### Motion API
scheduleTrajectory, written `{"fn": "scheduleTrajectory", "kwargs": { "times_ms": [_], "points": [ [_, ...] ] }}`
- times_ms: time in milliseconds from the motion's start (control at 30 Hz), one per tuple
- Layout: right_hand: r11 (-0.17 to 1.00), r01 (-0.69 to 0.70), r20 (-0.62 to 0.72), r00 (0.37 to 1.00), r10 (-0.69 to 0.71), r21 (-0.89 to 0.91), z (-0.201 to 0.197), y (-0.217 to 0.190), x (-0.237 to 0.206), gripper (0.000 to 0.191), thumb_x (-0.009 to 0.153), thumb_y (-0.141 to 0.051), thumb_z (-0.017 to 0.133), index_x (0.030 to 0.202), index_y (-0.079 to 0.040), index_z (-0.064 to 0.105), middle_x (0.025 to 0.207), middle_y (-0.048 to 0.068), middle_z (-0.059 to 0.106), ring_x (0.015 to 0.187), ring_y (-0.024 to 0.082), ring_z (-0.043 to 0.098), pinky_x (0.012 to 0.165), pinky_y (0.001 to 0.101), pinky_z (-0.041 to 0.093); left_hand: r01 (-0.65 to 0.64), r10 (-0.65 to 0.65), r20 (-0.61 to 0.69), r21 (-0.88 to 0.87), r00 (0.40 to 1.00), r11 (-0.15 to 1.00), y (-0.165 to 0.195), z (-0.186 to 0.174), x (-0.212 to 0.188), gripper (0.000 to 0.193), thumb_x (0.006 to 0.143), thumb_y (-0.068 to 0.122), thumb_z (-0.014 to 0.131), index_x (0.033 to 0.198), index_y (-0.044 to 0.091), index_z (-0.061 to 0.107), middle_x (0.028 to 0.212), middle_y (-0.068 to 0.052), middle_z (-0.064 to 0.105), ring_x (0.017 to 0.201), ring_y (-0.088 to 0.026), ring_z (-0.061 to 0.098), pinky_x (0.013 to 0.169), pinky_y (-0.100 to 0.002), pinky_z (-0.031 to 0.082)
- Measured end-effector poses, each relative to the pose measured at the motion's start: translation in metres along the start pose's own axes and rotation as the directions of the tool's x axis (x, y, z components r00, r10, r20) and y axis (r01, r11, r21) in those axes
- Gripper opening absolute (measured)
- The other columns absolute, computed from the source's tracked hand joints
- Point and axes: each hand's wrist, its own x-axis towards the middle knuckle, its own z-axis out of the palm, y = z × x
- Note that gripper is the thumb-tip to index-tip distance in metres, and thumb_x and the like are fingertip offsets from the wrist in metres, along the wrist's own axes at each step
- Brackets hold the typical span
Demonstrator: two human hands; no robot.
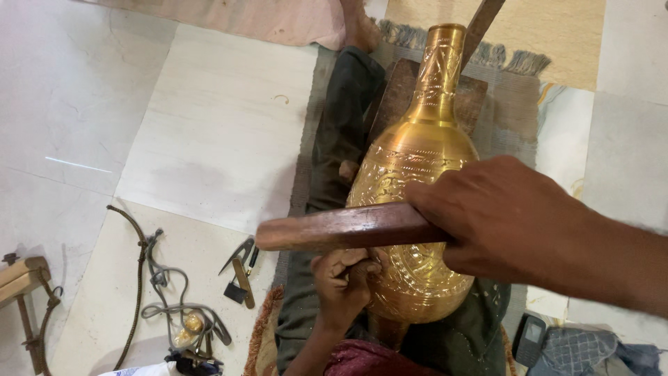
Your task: The person uses a metal chisel and a wooden mallet to engrave intricate patterns onto a brass vase. They repeatedly strike the chisel to create detailed designs on the vase's surface.
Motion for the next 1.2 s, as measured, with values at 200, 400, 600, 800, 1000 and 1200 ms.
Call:
{"fn": "scheduleTrajectory", "kwargs": {
  "times_ms": [200, 400, 600, 800, 1000, 1200],
  "points": [
    [0.999, 0.001, -0.035, 0.999, 0.001, 0.044, -0.015, 0.002, -0.013, 0.038, 0.082, -0.018, 0.069, 0.117, -0.013, 0.056, 0.071, 0.002, 0.064, 0.061, 0.018, 0.066, 0.059, 0.0363, 0.055, 0.008, -0.012, 0.050, 0.081, 0.999, 0.997, 0.004, -0.003, 0.002, 0.032, 0.090, -0.019, 0.050, 0.112, -0.008, 0.069, 0.095, -0.016, 0.079, 0.079, -0.020, 0.079, 0.068, -0.028, 0.068],
    [0.981, -0.053, 0.021, 0.999, 0.050, 0.189, 0.004, 0.010, -0.014, 0.029, 0.082, -0.023, 0.070, 0.108, -0.015, 0.058, 0.065, 0.001, 0.064, 0.057, 0.019, 0.066, 0.059, 0.0399, 0.057, -0.028, 0.023, 0.075, 0.055, 0.997, 0.998, 0.008, -0.001, 0.003, 0.026, 0.093, -0.019, 0.054, 0.112, -0.008, 0.069, 0.094, -0.015, 0.078, 0.080, -0.020, 0.078, 0.069, -0.027, 0.068],
    [0.852, -0.154, 0.012, 0.985, 0.171, 0.500, 0.015, 0.015, -0.013, 0.028, 0.082, -0.021, 0.075, 0.104, -0.013, 0.060, 0.062, 0.006, 0.063, 0.054, 0.024, 0.067, 0.057, 0.0433, 0.055, -0.023, 0.011, 0.081, 0.145, 0.997, 0.989, -0.001, -0.006, -0.007, 0.024, 0.096, -0.017, 0.053, 0.113, -0.008, 0.067, 0.095, -0.014, 0.077, 0.082, -0.020, 0.079, 0.070, -0.027, 0.067],
    [0.972, 0.014, -0.097, 0.995, 0.009, 0.235, 0.022, 0.026, -0.015, 0.044, 0.073, -0.023, 0.074, 0.113, -0.010, 0.060, 0.064, 0.007, 0.063, 0.057, 0.024, 0.067, 0.059, 0.0441, 0.053, -0.067, 0.059, 0.067, 0.126, 0.996, 0.990, -0.018, -0.010, -0.013, 0.032, 0.099, -0.017, 0.052, 0.126, -0.006, 0.065, 0.095, -0.014, 0.078, 0.081, -0.019, 0.077, 0.071, -0.028, 0.067],
    [0.978, -0.144, 0.033, 0.989, 0.141, 0.150, 0.023, 0.029, -0.011, 0.044, 0.077, -0.025, 0.073, 0.118, -0.018, 0.060, 0.066, 0.001, 0.065, 0.059, 0.018, 0.068, 0.062, 0.0373, 0.055, -0.113, 0.121, -0.085, 0.091, 0.989, 0.989, -0.012, 0.002, -0.017, 0.041, 0.097, -0.019, 0.053, 0.135, -0.007, 0.057, 0.102, -0.017, 0.078, 0.088, -0.023, 0.079, 0.072, -0.030, 0.070],
    [0.691, 0.137, -0.234, 0.971, 0.047, 0.709, 0.008, 0.027, -0.006, 0.034, 0.078, -0.024, 0.077, 0.107, -0.010, 0.066, 0.066, 0.007, 0.065, 0.056, 0.024, 0.063, 0.054, 0.0419, 0.053, -0.075, 0.112, -0.183, 0.200, 0.977, 0.977, -0.004, 0.010, -0.019, 0.042, 0.095, -0.019, 0.055, 0.135, -0.007, 0.057, 0.101, -0.018, 0.078, 0.087, -0.022, 0.079, 0.072, -0.029, 0.068]
  ]
}}
